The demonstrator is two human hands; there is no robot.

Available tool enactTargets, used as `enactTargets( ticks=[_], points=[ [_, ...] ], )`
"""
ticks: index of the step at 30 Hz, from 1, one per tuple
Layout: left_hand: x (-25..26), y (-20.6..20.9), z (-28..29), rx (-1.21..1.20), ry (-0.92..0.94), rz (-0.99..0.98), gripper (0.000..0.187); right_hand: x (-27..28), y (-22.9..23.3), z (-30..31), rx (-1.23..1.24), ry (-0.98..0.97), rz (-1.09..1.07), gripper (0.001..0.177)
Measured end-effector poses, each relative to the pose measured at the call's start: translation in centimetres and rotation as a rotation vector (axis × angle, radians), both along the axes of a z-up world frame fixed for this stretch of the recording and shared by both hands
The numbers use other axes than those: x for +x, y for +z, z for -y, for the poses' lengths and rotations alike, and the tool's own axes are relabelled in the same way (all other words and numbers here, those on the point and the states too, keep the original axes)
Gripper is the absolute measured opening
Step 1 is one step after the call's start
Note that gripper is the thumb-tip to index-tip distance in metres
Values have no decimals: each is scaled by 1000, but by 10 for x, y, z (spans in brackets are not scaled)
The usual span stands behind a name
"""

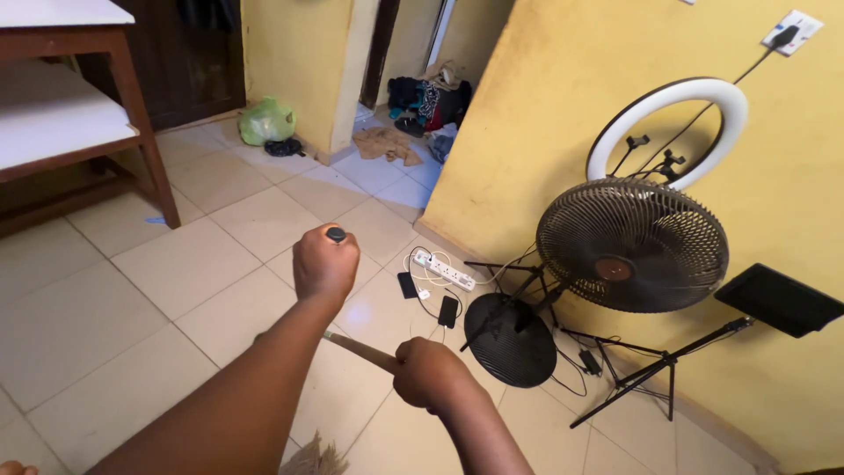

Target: The recorder is attempting to assemble or fix a mop and broom handle by screwing parts together.

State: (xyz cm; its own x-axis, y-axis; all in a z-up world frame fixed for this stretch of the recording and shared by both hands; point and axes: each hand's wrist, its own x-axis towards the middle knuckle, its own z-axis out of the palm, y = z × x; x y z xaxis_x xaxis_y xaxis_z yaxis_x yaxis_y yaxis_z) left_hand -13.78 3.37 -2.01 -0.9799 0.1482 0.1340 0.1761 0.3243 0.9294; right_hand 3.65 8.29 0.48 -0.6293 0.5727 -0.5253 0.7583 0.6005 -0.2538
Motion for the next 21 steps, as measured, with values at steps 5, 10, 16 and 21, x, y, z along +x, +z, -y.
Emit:
enactTargets(
  ticks=[5,10,16,21],
  points=[
    [9,-4,-10,3,-1,-26,20,2,-58,-5,-11,43,-11,34],
    [5,-3,-3,25,43,-25,20,-9,-82,-14,-77,68,-87,40],
    [-14,3,14,12,104,15,21,-44,-24,-51,15,138,-52,26],
    [-26,-1,16,7,122,1,23,-57,0,-47,12,209,96,24]
  ],
)
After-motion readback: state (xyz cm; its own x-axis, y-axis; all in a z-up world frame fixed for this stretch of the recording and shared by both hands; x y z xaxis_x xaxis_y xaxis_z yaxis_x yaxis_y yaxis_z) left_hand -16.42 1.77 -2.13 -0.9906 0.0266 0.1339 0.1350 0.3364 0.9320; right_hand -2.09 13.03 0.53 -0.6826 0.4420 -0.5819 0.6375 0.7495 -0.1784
